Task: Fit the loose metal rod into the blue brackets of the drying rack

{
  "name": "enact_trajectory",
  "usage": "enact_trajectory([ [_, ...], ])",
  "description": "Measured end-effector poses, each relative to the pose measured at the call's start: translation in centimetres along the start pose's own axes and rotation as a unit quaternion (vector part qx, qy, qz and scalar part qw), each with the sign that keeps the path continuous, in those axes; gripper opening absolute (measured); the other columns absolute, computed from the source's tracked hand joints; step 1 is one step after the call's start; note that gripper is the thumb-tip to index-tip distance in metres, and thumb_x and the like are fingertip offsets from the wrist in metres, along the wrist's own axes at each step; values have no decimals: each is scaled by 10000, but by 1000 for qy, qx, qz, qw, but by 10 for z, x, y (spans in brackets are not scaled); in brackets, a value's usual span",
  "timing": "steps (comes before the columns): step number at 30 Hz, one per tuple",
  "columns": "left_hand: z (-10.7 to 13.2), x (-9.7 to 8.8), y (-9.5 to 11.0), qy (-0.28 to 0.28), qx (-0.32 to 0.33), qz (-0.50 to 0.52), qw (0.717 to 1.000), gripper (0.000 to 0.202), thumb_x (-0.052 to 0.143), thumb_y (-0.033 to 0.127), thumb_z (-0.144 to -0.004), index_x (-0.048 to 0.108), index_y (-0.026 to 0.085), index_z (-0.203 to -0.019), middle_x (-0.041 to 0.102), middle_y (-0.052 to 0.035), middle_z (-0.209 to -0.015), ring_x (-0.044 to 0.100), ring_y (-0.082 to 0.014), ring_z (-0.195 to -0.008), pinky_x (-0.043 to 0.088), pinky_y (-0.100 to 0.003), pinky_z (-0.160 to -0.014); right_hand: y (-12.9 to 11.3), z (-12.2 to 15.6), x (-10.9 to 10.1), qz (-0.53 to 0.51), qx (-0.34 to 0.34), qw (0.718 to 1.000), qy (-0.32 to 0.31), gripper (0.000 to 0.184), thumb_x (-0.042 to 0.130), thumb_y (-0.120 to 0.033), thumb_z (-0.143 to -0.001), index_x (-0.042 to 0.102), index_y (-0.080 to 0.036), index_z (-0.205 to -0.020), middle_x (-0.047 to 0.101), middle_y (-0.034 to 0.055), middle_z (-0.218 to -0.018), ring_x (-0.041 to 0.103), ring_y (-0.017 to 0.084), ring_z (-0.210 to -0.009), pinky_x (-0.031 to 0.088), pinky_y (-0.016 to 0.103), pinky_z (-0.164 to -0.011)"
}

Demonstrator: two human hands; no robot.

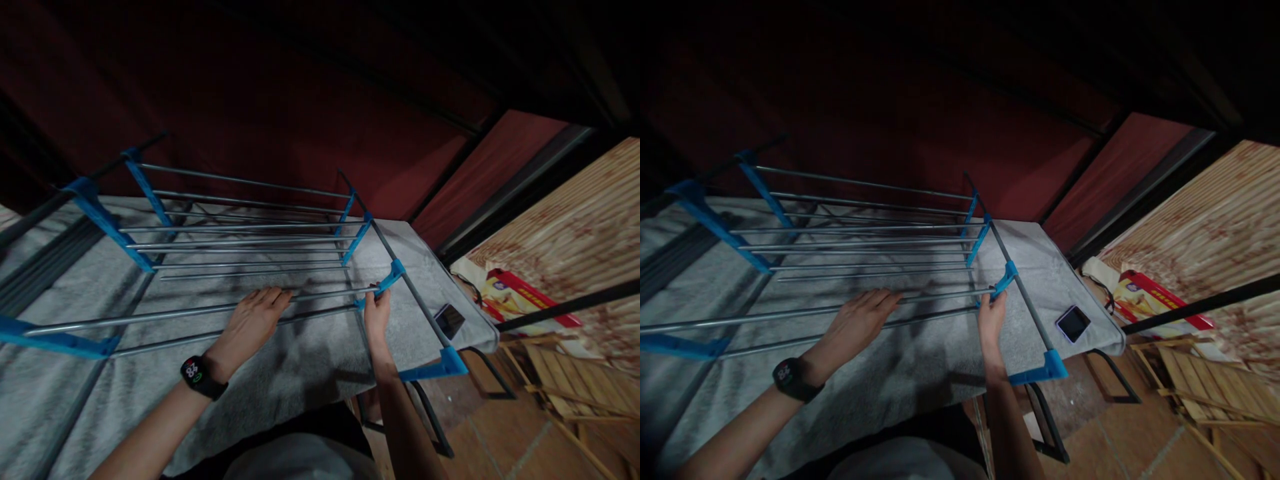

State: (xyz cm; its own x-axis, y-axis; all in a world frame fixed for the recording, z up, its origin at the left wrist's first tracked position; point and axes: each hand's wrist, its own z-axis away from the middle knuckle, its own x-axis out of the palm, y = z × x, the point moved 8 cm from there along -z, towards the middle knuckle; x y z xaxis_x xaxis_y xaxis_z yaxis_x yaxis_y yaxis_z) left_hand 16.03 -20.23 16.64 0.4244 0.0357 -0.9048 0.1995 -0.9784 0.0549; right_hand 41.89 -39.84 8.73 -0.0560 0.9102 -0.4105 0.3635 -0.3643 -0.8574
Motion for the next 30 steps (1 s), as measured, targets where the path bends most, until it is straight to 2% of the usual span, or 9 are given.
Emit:
enact_trajectory([
  [4,-1,-3,1,6,3,-7,1000,325,454,115,-1015,706,154,-1216,745,-125,-1088,710,-270,-963,552,-415,-859,-6,1,-3,12,21,1000,-4,324,523,-565,-908,496,-247,-969,545,-9,-782,504,221,-746,398,368,-754],
  [8,-2,-3,0,2,7,-10,1000,334,448,132,-1025,706,158,-1237,746,-126,-1107,711,-265,-973,555,-401,-853,-13,2,-6,39,29,999,-3,294,478,-554,-929,472,-261,-924,531,-10,-749,496,232,-766,373,368,-766],
  [13,-1,0,-2,-13,3,-6,1000,397,467,53,-981,700,177,-1277,745,-124,-1163,712,-256,-1013,555,-392,-890,-16,3,-6,43,29,999,-9,257,488,-510,-929,480,-254,-952,569,6,-780,529,242,-803,384,361,-783],
  [19,0,3,-4,-19,-7,13,1000,368,480,95,-997,700,184,-1278,750,-121,-1146,715,-262,-1005,556,-400,-882,-17,5,-6,65,22,998,-5,239,469,-486,-934,470,-248,-953,568,11,-789,520,231,-783,370,348,-765],
  [30,-1,5,-5,-18,5,11,1000,393,455,63,-978,716,170,-1252,752,-129,-1137,721,-268,-998,564,-402,-872,-14,4,-6,95,17,995,4,276,383,-507,-957,469,-245,-939,571,41,-804,492,236,-766,332,353,-736],
])
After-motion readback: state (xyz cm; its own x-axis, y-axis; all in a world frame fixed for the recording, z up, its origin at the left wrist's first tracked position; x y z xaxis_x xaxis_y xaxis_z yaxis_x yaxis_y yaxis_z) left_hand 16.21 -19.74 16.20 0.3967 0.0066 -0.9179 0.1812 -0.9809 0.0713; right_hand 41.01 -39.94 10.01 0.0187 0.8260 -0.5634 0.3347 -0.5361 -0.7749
